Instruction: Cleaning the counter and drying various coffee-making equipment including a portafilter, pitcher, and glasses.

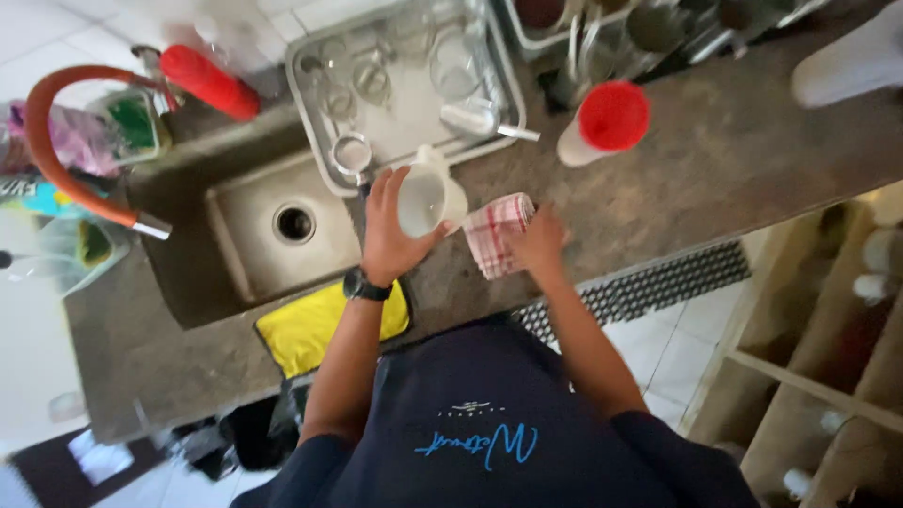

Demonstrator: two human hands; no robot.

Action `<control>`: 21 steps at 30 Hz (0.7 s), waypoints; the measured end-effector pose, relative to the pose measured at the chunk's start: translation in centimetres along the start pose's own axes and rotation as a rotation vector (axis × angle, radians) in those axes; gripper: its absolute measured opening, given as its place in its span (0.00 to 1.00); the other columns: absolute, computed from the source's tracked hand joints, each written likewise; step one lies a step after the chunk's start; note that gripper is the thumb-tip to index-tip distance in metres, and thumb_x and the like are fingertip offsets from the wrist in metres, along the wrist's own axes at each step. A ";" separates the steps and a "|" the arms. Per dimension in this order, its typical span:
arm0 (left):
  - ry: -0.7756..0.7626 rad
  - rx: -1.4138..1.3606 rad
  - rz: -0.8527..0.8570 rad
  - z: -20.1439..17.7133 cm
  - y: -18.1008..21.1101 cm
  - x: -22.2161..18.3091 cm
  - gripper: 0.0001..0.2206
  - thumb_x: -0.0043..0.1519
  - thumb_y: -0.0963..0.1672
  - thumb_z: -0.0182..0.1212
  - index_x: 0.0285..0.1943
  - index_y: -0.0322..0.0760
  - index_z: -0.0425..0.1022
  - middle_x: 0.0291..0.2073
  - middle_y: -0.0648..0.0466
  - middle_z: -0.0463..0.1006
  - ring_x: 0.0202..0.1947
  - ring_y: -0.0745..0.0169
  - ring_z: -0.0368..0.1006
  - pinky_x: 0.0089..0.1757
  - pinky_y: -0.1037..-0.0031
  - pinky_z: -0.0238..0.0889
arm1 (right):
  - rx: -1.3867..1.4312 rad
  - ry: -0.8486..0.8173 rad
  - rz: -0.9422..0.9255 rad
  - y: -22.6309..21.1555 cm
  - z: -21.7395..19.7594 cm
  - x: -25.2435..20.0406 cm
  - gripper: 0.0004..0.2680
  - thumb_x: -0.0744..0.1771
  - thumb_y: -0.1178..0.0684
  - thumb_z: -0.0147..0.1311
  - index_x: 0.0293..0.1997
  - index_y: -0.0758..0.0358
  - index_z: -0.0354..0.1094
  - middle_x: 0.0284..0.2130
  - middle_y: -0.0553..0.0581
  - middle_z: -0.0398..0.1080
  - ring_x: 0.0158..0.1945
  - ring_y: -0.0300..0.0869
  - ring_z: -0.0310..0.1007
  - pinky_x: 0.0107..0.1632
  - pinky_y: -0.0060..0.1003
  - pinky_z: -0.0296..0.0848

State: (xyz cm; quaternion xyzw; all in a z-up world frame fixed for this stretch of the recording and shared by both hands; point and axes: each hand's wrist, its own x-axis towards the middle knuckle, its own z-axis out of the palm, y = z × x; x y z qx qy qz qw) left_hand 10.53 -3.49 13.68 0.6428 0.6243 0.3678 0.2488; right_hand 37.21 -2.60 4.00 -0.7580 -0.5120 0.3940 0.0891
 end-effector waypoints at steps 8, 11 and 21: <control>-0.172 -0.214 -0.044 0.1 1.2 -1.6 0.42 0.57 0.54 0.77 0.79 0.45 0.57 0.66 0.32 0.61 0.67 0.15 0.59 0.58 0.29 0.55 | 0.743 0.092 -0.355 5.6 0.4 -3.3 0.17 0.67 0.53 0.62 0.61 0.67 0.69 0.52 0.70 0.73 0.58 0.55 0.72 0.63 0.56 0.65; -0.184 -0.273 0.112 1.8 -1.2 -2.8 0.45 0.51 0.50 0.81 0.76 0.37 0.59 0.68 0.33 0.64 0.69 0.23 0.60 0.65 0.41 0.53 | 0.702 0.140 -0.447 -7.2 -6.8 -12.0 0.18 0.66 0.51 0.58 0.60 0.71 0.66 0.50 0.74 0.72 0.53 0.59 0.74 0.58 0.56 0.69; -0.297 -0.385 0.113 -1.3 -0.6 -5.6 0.47 0.49 0.54 0.80 0.78 0.42 0.59 0.67 0.38 0.63 0.68 0.29 0.63 0.62 0.43 0.59 | 0.802 0.056 -0.405 -7.2 2.1 -14.9 0.15 0.70 0.47 0.51 0.54 0.71 0.68 0.42 0.63 0.72 0.42 0.46 0.70 0.47 0.47 0.72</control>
